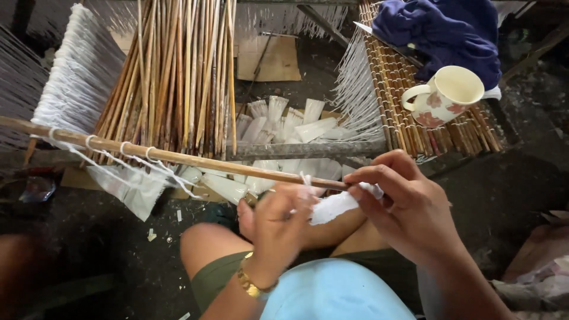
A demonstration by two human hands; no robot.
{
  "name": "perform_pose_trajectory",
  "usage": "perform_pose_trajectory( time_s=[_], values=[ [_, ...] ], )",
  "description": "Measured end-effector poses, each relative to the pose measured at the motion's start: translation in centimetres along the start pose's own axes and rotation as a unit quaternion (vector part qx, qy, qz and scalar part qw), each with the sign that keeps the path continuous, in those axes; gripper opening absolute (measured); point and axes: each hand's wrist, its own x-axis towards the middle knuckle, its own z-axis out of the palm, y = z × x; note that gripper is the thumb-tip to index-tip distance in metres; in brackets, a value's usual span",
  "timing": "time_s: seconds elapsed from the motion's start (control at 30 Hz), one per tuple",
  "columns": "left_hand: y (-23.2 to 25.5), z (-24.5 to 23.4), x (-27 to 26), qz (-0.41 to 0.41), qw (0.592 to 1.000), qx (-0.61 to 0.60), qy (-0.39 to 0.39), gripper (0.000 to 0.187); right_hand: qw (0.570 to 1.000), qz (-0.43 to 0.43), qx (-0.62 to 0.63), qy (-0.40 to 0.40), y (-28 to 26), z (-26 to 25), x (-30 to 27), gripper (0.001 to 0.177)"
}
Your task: Tying white fibrous material onto thin wooden rods, likely for candle wicks or incense.
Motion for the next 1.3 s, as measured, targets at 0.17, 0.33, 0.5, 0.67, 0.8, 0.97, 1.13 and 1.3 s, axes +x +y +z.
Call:
perform_pose_trajectory(
  time_s=[0.17,0.33,0.5,0.67,0.8,0.97,1.13,1.3],
  values=[
    [2.5,0.7,0.9,0.100,0.986,0.094,-0.090,0.026,0.999,0.022,-0.031,-0.021,-0.3,1.0,-0.1,0.022],
    [-2.6,-0.9,-1.6,0.020,0.973,0.225,0.037,0.030,0.999,-0.003,-0.030,0.042,-0.5,1.3,-0.5,0.009],
    [-1.5,-0.1,-1.3,-0.088,0.993,-0.062,0.040,0.008,0.999,0.013,-0.023,0.035,-0.1,1.1,-0.5,0.010],
    [0.5,0.4,-0.2,-0.038,0.989,0.127,-0.073,0.015,1.000,0.018,-0.022,0.004,0.2,0.6,-0.4,0.015],
    [0.0,0.7,-0.4,-0.084,0.995,0.028,-0.056,0.015,1.000,-0.013,0.011,-0.010,0.3,0.3,-0.4,0.028],
    [-0.1,0.7,-0.4,-0.068,0.992,0.069,-0.083,0.019,0.998,-0.047,0.038,0.011,0.2,0.2,-0.1,0.030],
    [1.7,0.5,0.7,0.013,0.995,0.047,-0.083,0.025,0.998,0.016,-0.039,0.045,-0.4,1.0,-0.5,0.015],
    [-1.4,0.4,-0.9,-0.141,0.964,-0.225,0.037,0.029,0.999,0.014,-0.037,0.022,-0.1,0.6,-0.3,0.013]
  ],
)
